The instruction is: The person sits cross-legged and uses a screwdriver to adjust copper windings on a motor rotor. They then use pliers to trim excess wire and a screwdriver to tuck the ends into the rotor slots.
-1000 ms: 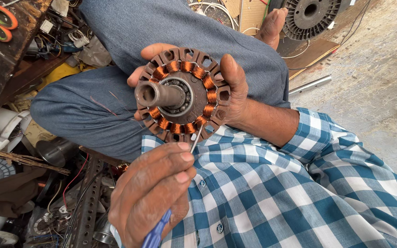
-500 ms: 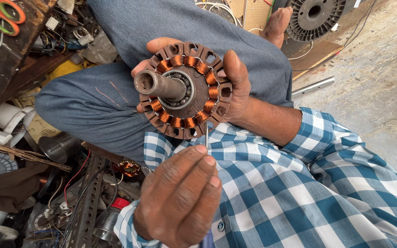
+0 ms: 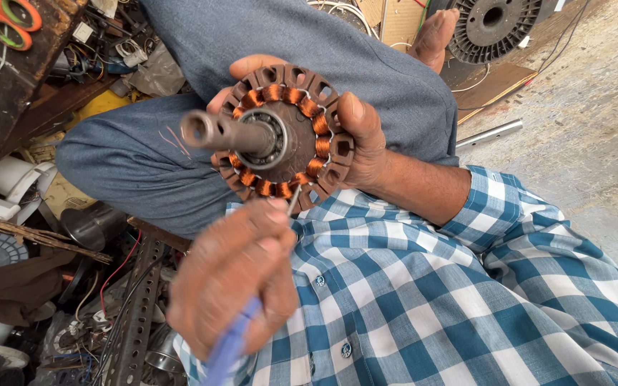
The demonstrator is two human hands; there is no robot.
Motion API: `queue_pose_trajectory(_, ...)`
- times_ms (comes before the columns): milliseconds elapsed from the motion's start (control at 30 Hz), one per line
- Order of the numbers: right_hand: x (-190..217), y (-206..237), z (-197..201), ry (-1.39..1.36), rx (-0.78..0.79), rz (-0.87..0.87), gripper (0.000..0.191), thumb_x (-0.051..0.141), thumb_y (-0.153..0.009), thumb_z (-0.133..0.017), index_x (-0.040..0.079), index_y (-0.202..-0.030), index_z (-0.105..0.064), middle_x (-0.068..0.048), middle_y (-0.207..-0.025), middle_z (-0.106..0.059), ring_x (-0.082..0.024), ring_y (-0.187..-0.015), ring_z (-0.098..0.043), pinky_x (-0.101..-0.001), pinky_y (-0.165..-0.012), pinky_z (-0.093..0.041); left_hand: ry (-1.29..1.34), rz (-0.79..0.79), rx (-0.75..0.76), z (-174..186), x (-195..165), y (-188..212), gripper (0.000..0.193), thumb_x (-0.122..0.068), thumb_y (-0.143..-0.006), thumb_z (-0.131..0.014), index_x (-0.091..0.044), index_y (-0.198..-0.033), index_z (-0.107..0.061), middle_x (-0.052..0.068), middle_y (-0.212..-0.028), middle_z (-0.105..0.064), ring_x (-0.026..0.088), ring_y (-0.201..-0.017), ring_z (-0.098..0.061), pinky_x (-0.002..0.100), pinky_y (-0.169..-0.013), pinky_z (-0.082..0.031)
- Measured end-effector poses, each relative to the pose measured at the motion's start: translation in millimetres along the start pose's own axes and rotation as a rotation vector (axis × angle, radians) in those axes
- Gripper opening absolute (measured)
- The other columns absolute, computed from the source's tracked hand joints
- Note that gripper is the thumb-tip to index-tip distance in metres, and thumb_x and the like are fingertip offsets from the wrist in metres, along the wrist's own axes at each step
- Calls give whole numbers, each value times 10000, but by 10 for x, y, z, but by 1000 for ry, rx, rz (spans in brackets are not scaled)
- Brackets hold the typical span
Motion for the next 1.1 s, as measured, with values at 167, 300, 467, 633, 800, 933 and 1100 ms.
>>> queue_pose_trajectory(167, -32, -36, -11, -44, -8, 17, 995, 699, -947, -580, 33, -1600, -235, -259, -1491, -427, -399, -1324, -569, -586, -1088, -559, 69, 142, -77, 75, 86, -51, 206, 8, -974, -710, -11, -1073, -529, 201, -1011, -713, 277, -978, -775, 310, -804, -685)
queue_pose_trajectory(300, -53, -11, 5, 15, -33, 22, 1012, 726, -948, -564, 44, -1619, -232, -263, -1534, -441, -385, -1339, -554, -565, -1109, -553, 162, 246, -136, 128, 175, -2, 206, 34, -977, -725, -12, -1076, -551, 190, -992, -721, 265, -959, -780, 312, -791, -690)
queue_pose_trajectory(467, -63, -51, -23, 83, -11, 11, 1014, 769, -925, -548, 105, -1613, -211, -241, -1570, -430, -323, -1391, -523, -505, -1097, -551, 190, 219, -142, 170, 238, 119, 183, 39, -968, -704, 2, -1073, -559, 210, -1024, -711, 274, -996, -779, 359, -834, -658)
queue_pose_trajectory(633, -48, -43, -109, 163, -72, 5, 1052, 795, -924, -527, 110, -1640, -173, -233, -1606, -393, -302, -1405, -517, -507, -1132, -554, 223, 176, -269, 270, 259, 260, 243, 38, -981, -699, -8, -1148, -529, 221, -1078, -697, 311, -1034, -774, 366, -859, -685)
queue_pose_trajectory(800, -42, -27, -147, 209, -114, 1, 1049, 785, -950, -514, 105, -1663, -156, -232, -1593, -392, -293, -1419, -506, -506, -1169, -528, 245, 236, -283, 444, 271, 354, 249, 16, -984, -696, -30, -1171, -538, 222, -1085, -694, 310, -1053, -779, 387, -845, -679)
queue_pose_trajectory(933, -39, -46, -139, 232, -98, 2, 1048, 788, -954, -498, 110, -1664, -131, -224, -1606, -375, -295, -1435, -500, -507, -1190, -528, 241, 200, -350, 429, 306, 452, 217, -8, -994, -719, -37, -1147, -568, 207, -1049, -703, 295, -957, -779, 413, -803, -715)
queue_pose_trajectory(1100, -40, -52, -143, 245, -108, 15, 1022, 791, -968, -447, 107, -1663, -142, -231, -1605, -382, -318, -1451, -489, -507, -1181, -523, 136, 166, -398, 370, 269, 513, 168, -164, -1004, -668, -79, -1149, -659, 120, -950, -656, 188, -756, -673, 328, -592, -592)
Point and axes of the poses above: each hand's wrist, its own y-axis away from the middle knuckle, its own z-axis out of the back of the hand, x = y × z, the point moved 5 cm from there along -y, towards the middle knuckle
